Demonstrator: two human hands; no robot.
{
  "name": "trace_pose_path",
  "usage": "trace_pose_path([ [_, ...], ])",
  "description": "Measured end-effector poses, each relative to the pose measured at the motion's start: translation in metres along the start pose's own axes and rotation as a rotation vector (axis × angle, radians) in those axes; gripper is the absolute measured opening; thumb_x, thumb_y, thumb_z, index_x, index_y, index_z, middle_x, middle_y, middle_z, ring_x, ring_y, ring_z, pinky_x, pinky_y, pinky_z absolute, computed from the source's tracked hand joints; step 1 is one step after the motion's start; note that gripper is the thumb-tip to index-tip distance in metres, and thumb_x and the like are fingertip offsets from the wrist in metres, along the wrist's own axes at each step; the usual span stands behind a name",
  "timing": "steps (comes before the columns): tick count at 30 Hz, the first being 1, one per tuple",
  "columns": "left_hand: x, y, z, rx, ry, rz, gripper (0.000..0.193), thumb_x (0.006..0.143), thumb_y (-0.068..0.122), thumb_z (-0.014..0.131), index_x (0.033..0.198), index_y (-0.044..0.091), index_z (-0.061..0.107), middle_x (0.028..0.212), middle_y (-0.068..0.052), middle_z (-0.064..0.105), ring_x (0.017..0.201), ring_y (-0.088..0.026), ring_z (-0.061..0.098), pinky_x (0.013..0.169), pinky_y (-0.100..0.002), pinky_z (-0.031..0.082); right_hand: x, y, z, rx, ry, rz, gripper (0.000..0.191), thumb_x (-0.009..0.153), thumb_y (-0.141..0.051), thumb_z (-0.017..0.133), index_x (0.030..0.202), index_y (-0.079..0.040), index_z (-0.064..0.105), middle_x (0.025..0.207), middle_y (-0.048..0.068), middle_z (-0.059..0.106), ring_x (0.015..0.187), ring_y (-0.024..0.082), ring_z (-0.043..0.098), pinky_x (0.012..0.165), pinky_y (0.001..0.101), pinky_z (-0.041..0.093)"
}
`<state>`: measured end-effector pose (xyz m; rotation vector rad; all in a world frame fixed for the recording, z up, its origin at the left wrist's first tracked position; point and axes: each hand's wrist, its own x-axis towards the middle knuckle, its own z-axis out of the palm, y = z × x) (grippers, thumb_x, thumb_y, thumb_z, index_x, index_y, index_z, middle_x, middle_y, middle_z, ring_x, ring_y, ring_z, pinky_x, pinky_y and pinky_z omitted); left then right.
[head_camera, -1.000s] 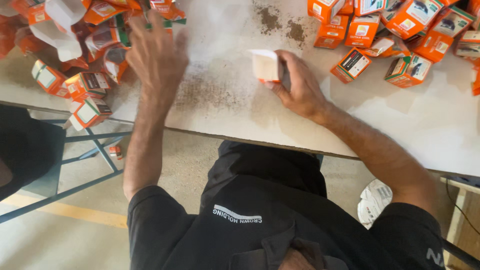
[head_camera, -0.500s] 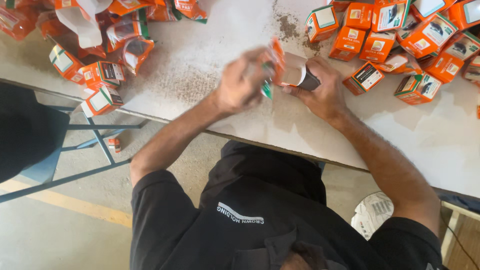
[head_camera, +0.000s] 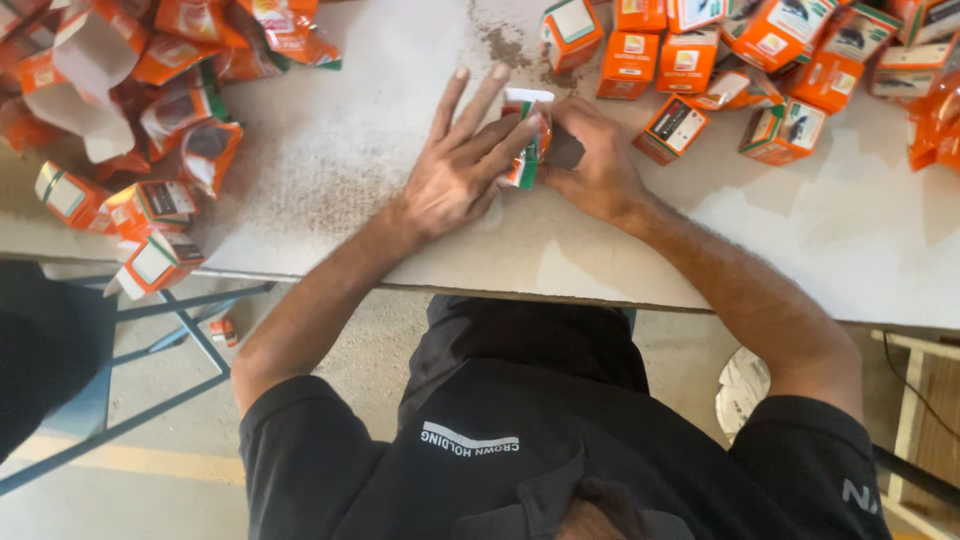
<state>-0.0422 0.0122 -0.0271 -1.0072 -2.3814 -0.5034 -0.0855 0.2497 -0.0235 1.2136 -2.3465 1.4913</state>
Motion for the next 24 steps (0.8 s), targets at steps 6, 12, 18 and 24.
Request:
trace_pose_path([
  [6,0.015,0.008,0.016,-0.086,0.14,-0.237,0.03,0.093,0.019,0.083,0.119,0.017,0.071,0.157,-0.027,0.033,0.155,-0.047,0.006,0.127,-0.07,0.015,0.003,-0.01,0.0,-0.065,-0.032,0.078,0.056,0.082,-0.021,0.097,0.122,0.0,0.063,0.113,0.016,0.064,0.106,0.033,0.065,0.091,0.0413,0.053],
  [12,0.033,0.011,0.013,-0.546,0.147,-0.612,0.042,0.096,0.009,0.067,0.131,-0.002,0.046,0.132,-0.025,0.05,0.116,-0.034,0.053,0.098,-0.049,0.051,-0.003,-0.007,0.002,-0.116,0.009,0.011,0.067,0.081,-0.016,0.093,0.136,0.0,0.057,0.118,0.017,0.064,0.108,0.036,0.064,0.092,0.043,0.053],
  [18,0.03,-0.001,0.019,-1.039,0.053,-0.775,0.012,0.097,-0.001,0.062,0.11,-0.002,0.062,0.096,-0.009,0.072,0.082,-0.011,0.072,0.067,-0.026,0.061,-0.014,0.002,0.018,0.07,0.108,0.069,0.07,0.098,-0.024,0.09,0.141,-0.005,0.039,0.134,0.012,0.065,0.127,0.029,0.068,0.105,0.0397,0.055],
  [24,0.029,-0.005,0.026,-1.028,0.077,-0.731,0.01,0.099,0.0,0.059,0.109,-0.004,0.06,0.092,-0.008,0.067,0.078,-0.01,0.067,0.062,-0.025,0.057,-0.011,0.001,0.012,-0.211,0.111,-0.135,0.058,0.086,-0.016,0.091,0.13,-0.001,0.056,0.124,0.017,0.066,0.117,0.04,0.066,0.103,0.0487,0.052],
])
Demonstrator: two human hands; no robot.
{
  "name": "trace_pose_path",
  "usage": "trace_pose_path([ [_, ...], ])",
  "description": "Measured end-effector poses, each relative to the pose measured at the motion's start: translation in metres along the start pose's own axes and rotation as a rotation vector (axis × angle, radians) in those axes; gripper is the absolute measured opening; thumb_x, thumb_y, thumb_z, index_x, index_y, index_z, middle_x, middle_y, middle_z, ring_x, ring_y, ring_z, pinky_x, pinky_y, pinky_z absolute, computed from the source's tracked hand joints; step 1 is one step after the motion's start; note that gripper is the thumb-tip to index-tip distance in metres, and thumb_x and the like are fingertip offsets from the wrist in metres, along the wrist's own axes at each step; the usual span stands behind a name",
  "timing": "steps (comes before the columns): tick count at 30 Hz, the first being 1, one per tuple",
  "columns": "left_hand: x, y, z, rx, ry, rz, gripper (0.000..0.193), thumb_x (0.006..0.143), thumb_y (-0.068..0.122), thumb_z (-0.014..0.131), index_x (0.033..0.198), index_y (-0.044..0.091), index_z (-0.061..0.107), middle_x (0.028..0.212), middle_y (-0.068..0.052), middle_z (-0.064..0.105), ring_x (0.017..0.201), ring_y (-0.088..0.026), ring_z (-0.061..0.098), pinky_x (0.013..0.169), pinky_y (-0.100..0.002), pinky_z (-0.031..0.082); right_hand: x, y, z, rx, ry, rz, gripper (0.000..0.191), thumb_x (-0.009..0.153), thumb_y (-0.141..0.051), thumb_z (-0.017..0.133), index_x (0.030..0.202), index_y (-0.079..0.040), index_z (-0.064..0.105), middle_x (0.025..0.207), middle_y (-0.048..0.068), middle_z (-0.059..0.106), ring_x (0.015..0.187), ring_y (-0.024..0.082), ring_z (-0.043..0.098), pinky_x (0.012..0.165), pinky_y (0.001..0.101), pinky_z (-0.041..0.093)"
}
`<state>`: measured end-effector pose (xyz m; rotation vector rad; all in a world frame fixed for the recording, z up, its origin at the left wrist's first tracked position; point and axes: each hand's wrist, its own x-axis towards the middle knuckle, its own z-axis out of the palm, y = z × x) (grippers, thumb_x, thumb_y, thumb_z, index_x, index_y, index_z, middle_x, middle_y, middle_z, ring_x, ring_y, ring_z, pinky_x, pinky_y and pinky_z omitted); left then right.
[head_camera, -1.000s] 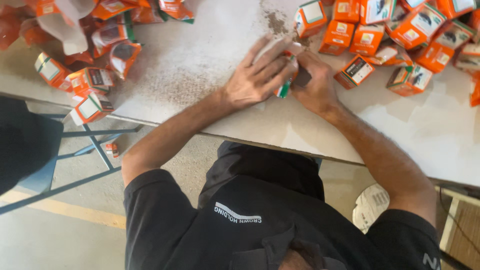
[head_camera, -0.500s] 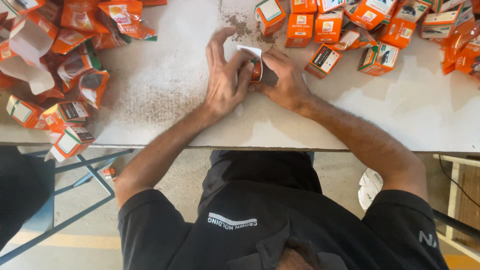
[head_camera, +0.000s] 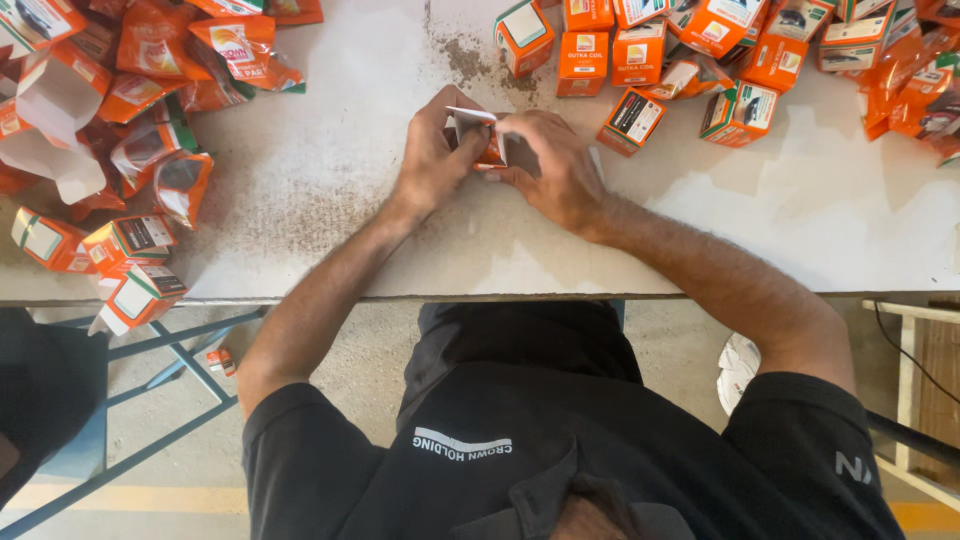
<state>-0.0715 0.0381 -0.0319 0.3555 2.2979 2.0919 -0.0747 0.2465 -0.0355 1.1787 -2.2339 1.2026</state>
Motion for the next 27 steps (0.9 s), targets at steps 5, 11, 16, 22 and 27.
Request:
trace_pose_path([
  [5,-0.007,0.014,-0.015,0.077,-0.145,-0.084,0.038,0.088,0.003,0.064,0.123,-0.004,0.052,0.09,-0.008,0.064,0.063,-0.012,0.062,0.051,-0.027,0.052,0.008,-0.008,-0.002,-0.131,-0.044,-0.067,0.048,0.091,-0.006,0.082,0.133,0.0,0.058,0.13,0.021,0.064,0.117,0.04,0.066,0.1,0.048,0.054],
  [11,0.005,0.015,-0.024,-0.358,-0.123,-0.18,0.022,0.103,0.014,0.063,0.109,-0.007,0.068,0.087,-0.012,0.07,0.066,-0.014,0.064,0.06,-0.029,0.059,0.009,-0.009,-0.005,-0.104,-0.074,-0.022,0.041,0.093,-0.01,0.082,0.127,-0.003,0.059,0.127,0.019,0.065,0.115,0.04,0.066,0.098,0.048,0.054],
  [16,0.011,0.01,-0.017,-0.038,-0.082,-0.217,0.01,0.097,0.006,0.068,0.101,-0.003,0.066,0.084,-0.013,0.071,0.065,-0.015,0.066,0.054,-0.029,0.053,0.007,-0.008,-0.001,-0.062,-0.049,0.017,0.041,0.093,-0.012,0.083,0.123,-0.004,0.056,0.129,0.019,0.066,0.117,0.041,0.066,0.098,0.0488,0.054],
  [22,-0.006,0.013,-0.001,0.527,0.03,0.561,0.026,0.087,-0.007,0.068,0.113,-0.005,0.07,0.125,-0.018,0.071,0.122,-0.034,0.068,0.104,-0.042,0.06,0.001,0.004,0.003,-0.014,-0.055,0.121,0.051,0.09,-0.014,0.084,0.125,-0.001,0.049,0.124,0.022,0.066,0.113,0.044,0.066,0.094,0.048,0.054],
  [27,-0.013,0.013,-0.015,0.712,-0.14,0.677,0.043,0.087,0.005,0.084,0.123,-0.011,0.065,0.138,-0.027,0.06,0.134,-0.044,0.053,0.112,-0.05,0.049,-0.006,0.014,0.01,0.029,-0.046,0.198,0.053,0.09,-0.007,0.076,0.13,-0.002,0.041,0.122,0.022,0.066,0.117,0.041,0.067,0.097,0.0468,0.056],
])
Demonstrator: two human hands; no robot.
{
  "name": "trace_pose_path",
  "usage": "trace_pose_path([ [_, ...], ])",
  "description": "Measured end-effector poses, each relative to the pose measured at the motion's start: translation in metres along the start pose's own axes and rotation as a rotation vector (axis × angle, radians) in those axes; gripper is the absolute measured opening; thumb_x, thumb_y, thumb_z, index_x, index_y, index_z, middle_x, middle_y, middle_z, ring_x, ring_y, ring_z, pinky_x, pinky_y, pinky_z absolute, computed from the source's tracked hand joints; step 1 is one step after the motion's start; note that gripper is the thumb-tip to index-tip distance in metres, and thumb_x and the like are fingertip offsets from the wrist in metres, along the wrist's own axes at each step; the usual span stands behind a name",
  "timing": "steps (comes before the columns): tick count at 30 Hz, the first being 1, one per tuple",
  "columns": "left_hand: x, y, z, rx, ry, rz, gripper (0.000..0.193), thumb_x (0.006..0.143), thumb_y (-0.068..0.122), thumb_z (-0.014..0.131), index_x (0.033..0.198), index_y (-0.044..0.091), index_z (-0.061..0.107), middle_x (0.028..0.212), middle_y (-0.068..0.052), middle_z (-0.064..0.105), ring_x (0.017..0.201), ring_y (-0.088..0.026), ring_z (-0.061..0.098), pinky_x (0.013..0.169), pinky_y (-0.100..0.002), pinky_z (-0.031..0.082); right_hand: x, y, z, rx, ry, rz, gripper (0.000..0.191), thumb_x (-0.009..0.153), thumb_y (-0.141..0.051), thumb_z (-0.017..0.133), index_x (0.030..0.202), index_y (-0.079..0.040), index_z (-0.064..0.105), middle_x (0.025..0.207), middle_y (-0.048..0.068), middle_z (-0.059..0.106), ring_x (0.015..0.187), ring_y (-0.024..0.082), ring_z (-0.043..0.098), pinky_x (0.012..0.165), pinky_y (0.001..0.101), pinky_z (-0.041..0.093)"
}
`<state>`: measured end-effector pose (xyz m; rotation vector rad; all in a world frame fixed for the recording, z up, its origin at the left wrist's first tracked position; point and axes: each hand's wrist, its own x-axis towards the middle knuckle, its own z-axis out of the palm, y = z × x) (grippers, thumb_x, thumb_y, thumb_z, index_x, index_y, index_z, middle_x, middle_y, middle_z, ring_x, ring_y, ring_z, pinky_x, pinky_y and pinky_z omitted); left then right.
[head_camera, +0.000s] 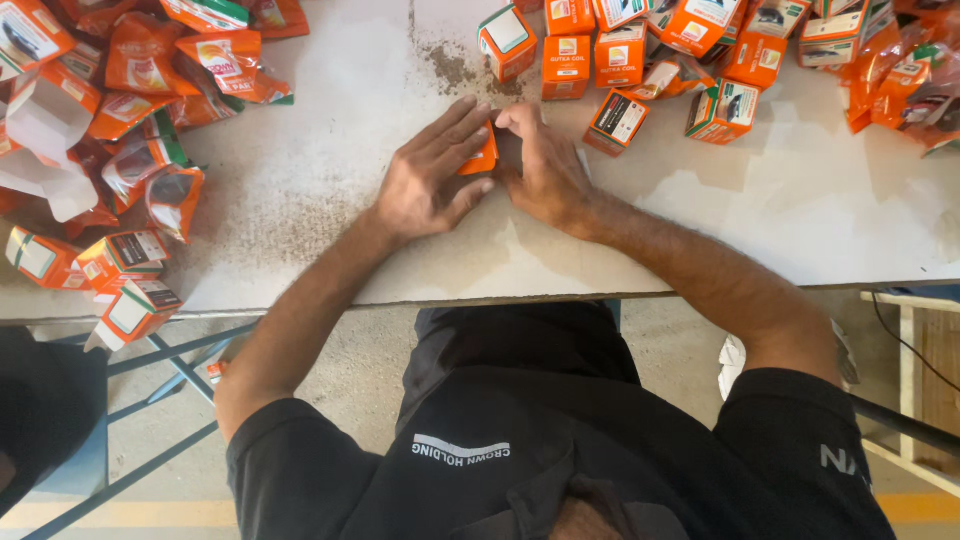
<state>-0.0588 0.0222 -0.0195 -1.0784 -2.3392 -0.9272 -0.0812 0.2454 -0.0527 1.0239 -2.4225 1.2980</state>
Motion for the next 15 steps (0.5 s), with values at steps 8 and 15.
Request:
trace_pose_path([
  [8,-0.006,-0.01,0.014,-0.155,0.064,-0.131,0.023,0.098,0.007,0.079,0.106,0.002,0.058,0.141,-0.02,0.064,0.142,-0.041,0.055,0.113,-0.046,0.052,-0.001,0.005,0.003,-0.015,-0.02,0.002,0.058,0.091,-0.015,0.084,0.127,-0.001,0.041,0.119,0.024,0.063,0.111,0.044,0.065,0.091,0.0492,0.053],
  [15,-0.014,-0.001,0.007,-0.005,-0.045,-0.085,0.015,0.094,0.005,0.078,0.103,0.003,0.066,0.154,-0.024,0.051,0.151,-0.04,0.039,0.118,-0.05,0.046,0.002,-0.003,0.001,-0.04,-0.01,-0.003,0.06,0.091,-0.011,0.082,0.134,-0.001,0.041,0.124,0.023,0.065,0.118,0.041,0.066,0.097,0.0464,0.053],
])
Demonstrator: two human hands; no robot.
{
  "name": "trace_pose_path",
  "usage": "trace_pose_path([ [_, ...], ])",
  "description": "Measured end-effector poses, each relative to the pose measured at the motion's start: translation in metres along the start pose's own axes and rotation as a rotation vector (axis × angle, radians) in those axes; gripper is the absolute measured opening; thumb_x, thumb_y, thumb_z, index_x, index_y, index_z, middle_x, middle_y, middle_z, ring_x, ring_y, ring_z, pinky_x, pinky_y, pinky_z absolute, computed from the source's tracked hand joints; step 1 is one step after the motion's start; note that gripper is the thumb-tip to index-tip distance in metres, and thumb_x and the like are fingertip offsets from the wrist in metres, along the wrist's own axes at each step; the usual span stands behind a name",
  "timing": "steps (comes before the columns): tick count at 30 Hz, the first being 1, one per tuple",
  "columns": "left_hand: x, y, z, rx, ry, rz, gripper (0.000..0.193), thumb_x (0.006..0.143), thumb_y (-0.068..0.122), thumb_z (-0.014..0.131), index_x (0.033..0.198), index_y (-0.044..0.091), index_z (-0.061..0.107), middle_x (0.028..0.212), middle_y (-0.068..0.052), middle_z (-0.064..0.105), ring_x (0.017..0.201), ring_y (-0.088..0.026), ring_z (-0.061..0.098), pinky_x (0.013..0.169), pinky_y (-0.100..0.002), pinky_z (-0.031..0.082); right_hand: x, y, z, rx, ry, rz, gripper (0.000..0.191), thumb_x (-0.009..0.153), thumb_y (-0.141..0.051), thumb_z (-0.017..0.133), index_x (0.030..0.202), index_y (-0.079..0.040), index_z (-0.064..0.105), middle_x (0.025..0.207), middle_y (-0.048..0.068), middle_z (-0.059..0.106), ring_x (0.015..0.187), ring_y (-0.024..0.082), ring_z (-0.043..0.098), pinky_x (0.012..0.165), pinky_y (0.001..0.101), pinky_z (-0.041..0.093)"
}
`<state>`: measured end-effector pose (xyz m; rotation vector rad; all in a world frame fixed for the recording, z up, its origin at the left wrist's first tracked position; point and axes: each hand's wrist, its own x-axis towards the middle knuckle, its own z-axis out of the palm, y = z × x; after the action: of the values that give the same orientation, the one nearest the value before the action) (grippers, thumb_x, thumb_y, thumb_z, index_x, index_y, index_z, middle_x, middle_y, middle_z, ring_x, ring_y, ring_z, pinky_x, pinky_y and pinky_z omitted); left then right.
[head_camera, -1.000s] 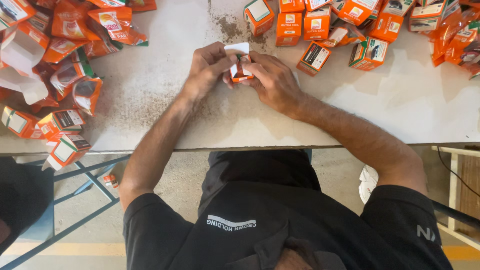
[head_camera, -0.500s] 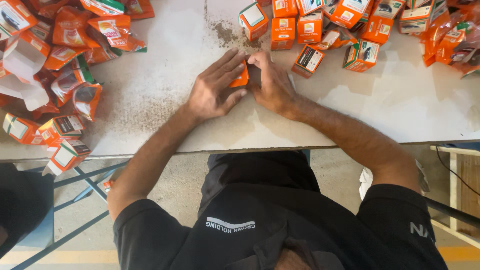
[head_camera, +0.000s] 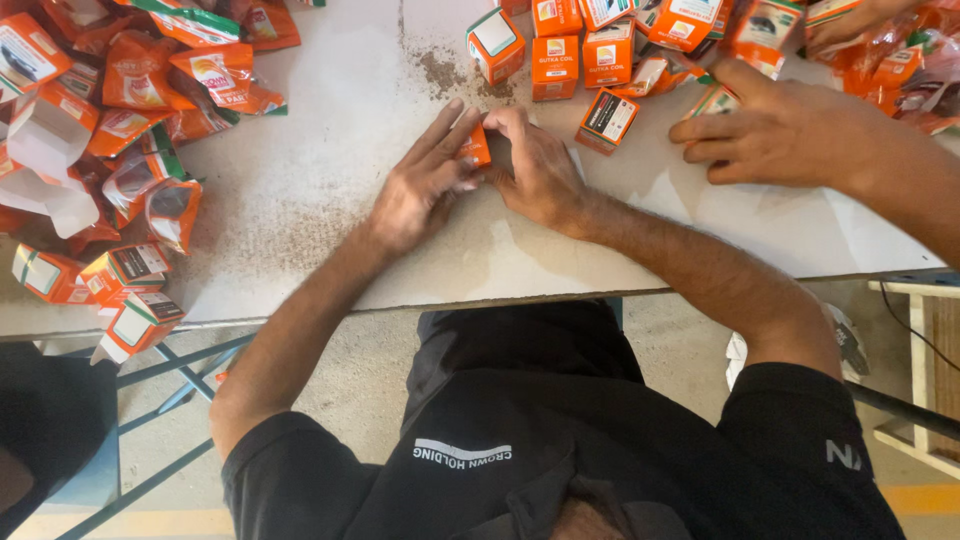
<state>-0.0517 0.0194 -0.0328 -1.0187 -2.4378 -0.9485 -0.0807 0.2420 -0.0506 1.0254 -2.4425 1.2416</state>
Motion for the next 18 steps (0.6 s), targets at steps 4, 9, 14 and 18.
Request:
trace_pose_path([
  [4,-0.003,0.004,-0.006,0.138,0.094,0.063,0.017,0.098,0.02,0.075,0.107,0.006,0.071,0.158,-0.03,0.037,0.152,-0.043,0.031,0.124,-0.061,0.035,0.012,-0.007,-0.004,-0.152,-0.065,-0.217,0.065,0.091,-0.018,0.081,0.142,0.004,0.046,0.13,0.025,0.058,0.125,0.042,0.057,0.111,0.055,0.044],
  [9,-0.008,-0.005,-0.01,0.128,0.41,-0.057,0.027,0.1,0.018,0.064,0.119,-0.001,0.064,0.154,-0.028,0.043,0.142,-0.042,0.046,0.119,-0.056,0.045,0.054,0.004,-0.002,-0.818,0.067,-0.433,0.063,0.095,-0.04,0.083,0.133,0.004,0.058,0.142,0.024,0.05,0.144,0.041,0.042,0.121,0.0688,0.022],
  [14,-0.016,0.0,-0.009,0.144,0.304,-0.082,0.027,0.1,0.008,0.072,0.122,-0.003,0.061,0.153,-0.026,0.041,0.136,-0.042,0.048,0.112,-0.053,0.048,0.092,0.034,-0.009,-0.671,-0.025,-0.126,0.066,0.099,-0.047,0.074,0.143,-0.002,0.058,0.148,0.025,0.047,0.143,0.044,0.035,0.117,0.0696,0.022],
  [18,-0.014,0.006,-0.011,0.145,0.295,-0.118,0.028,0.099,0.004,0.073,0.123,-0.003,0.061,0.154,-0.027,0.04,0.139,-0.042,0.047,0.113,-0.052,0.049,0.067,0.044,-0.025,-0.871,0.097,-0.202,0.063,0.099,-0.058,0.07,0.138,-0.01,0.062,0.147,0.022,0.048,0.138,0.044,0.037,0.112,0.0685,0.024],
])
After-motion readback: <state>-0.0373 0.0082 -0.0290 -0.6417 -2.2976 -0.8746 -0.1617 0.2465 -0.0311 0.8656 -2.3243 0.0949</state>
